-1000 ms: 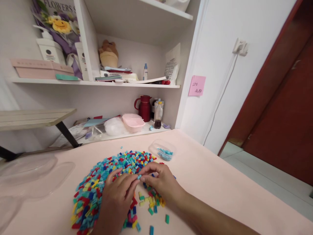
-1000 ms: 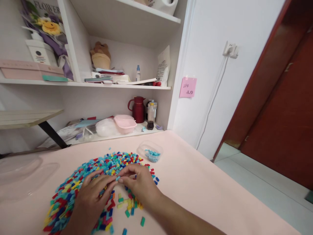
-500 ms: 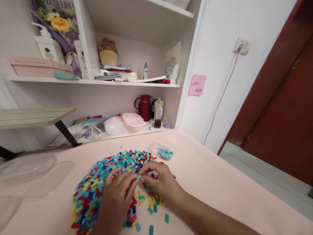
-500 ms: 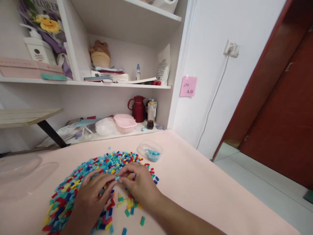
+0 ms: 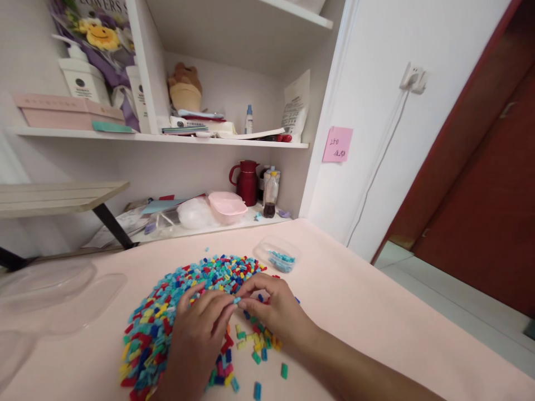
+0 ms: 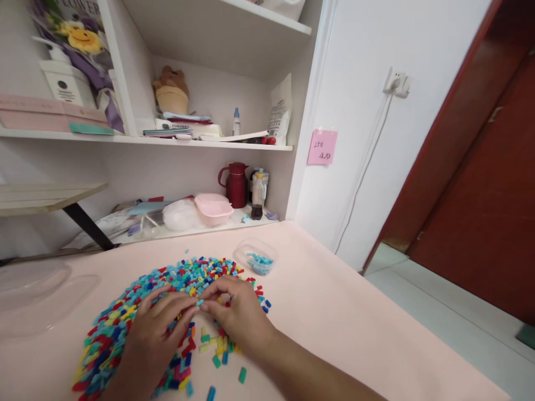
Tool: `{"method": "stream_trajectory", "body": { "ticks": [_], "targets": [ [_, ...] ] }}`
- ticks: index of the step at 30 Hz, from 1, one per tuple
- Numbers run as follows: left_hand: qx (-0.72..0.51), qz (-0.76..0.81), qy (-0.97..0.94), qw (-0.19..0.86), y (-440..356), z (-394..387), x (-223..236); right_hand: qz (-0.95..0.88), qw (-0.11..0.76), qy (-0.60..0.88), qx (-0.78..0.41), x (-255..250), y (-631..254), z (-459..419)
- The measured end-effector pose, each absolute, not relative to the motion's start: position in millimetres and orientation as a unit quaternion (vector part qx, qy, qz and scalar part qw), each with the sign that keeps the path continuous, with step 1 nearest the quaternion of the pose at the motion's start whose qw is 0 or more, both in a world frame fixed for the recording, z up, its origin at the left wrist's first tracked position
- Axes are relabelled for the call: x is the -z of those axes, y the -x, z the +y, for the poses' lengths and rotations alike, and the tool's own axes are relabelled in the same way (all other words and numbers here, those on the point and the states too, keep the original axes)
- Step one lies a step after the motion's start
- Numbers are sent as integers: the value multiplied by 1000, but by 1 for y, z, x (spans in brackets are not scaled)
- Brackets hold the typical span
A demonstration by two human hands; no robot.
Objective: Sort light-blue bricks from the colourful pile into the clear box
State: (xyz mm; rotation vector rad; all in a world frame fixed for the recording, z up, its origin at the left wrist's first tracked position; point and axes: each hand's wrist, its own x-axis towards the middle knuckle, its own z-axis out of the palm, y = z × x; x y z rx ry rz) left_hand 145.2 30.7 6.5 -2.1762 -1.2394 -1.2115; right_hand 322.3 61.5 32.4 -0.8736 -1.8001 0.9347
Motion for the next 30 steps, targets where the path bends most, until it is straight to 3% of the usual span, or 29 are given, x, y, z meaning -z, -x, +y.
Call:
{"method": "stream_trajectory", "body": {
  "ticks": [30],
  "targets": [
    [422,-457,763,173,-146,34,-1,-723,435,362,-397,-23,-321,66]
  ]
}}
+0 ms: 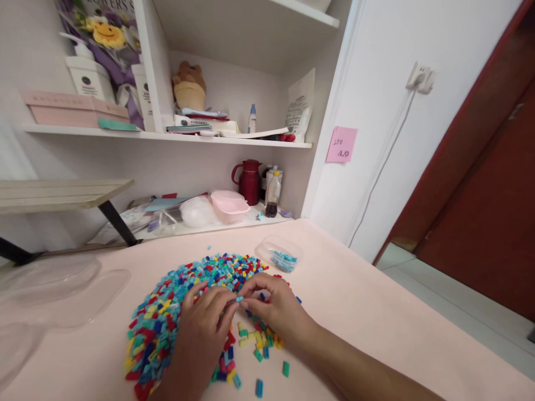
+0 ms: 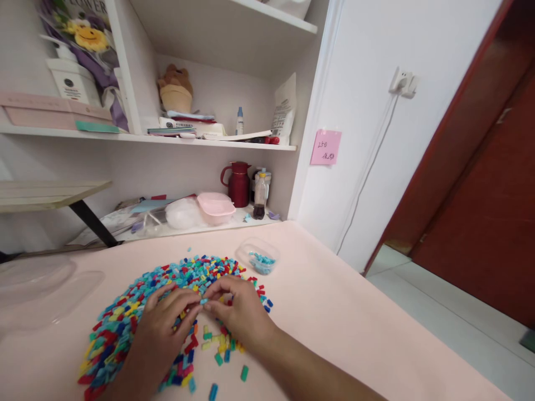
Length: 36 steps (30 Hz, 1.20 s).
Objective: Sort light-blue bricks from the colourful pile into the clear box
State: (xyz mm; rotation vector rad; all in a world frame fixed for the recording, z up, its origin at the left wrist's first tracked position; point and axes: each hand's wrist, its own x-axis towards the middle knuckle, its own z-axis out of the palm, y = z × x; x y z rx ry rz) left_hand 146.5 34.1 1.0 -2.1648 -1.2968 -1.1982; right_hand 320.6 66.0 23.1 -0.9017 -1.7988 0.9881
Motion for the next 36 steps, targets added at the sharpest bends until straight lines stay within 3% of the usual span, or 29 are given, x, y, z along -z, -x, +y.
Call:
{"method": "stream_trajectory", "body": {
  "ticks": [7,15,26,36],
  "targets": [
    [416,-463,765,167,-145,33,-3,-738,437,368,-360,-33,-326,69],
    [492,-481,693,214,-125,28,-19,-632,559,491,-218,-53,-387,108],
    [551,-522,643,106,-129,17,-20,-610,560,535,-167,-23,-409,138],
    [572,-556,603,0,-130,20,-18,-631,569,485,-207,-42,-387,116]
  ]
}}
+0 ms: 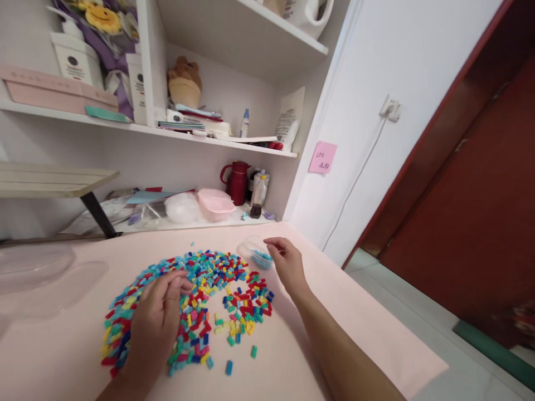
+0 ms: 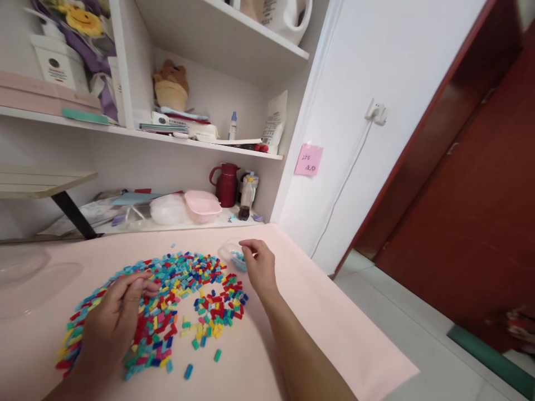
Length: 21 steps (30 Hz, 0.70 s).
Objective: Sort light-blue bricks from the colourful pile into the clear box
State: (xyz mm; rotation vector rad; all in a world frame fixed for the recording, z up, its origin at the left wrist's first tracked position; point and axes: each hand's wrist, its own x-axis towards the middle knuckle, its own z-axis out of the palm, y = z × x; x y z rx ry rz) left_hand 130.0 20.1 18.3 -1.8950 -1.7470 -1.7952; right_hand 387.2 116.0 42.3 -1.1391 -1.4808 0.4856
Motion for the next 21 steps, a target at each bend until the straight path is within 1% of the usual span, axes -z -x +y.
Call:
{"method": "stream_trajectory", "body": {
  "ticks": [4,6,9,12,14,16,18,21],
  "targets": [
    [560,-564,606,-30,-130,20,-16,-650,518,434,-348,-47,-372,101],
    [552,-565,612,-42,-131,20,-15,-655,489,419,-396,-48,-368,96],
    [541,-567,621,-37,-132,20,-14,-677,454,417,-402,-49,-366,93],
    [537,-564,627,-31,-133,21,-12,-682,445,422,-398,-52,-368,92],
    [536,-562,629,-28,-133,22,-10,-684,442,434,-384,-54,-369,91],
    [533,-558,636,-19,-133,23,-8,-699,419,456,-358,-56,-371,88],
    [525,-555,645,-11,-133,24,-7,-730,351,480,-338,-57,-372,85],
    [522,-552,650,4,-133,25,-6,-789,194,490,-317,-58,-373,79]
  ]
}}
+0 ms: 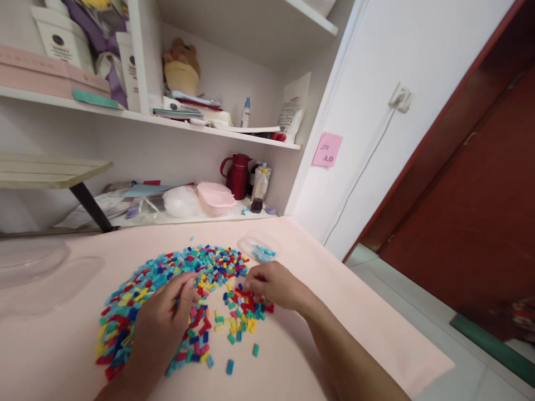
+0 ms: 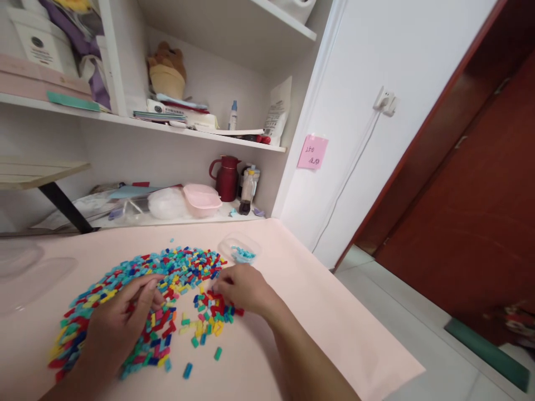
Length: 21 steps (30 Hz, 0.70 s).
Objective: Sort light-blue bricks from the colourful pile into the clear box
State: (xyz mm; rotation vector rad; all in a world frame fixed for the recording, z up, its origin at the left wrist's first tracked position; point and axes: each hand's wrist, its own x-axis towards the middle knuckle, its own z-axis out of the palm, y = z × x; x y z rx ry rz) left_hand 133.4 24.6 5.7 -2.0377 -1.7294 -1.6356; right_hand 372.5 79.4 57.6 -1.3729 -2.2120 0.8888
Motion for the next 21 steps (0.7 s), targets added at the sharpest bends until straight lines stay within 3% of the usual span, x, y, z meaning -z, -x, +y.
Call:
{"method": "stream_trajectory", "body": {
  "ticks": [2,8,21],
  "targets": [
    [522,-552,651,8,-133,25,-6,-822,137,465,-299,-56,-371,77],
    [516,-553,654,-17,-134,24,-6,-853,111,443,-252,-50,-366,78],
    [511,-556,655,-5,-140,20,-12,-850,143,453,-227,-37,-356,76]
  ]
}}
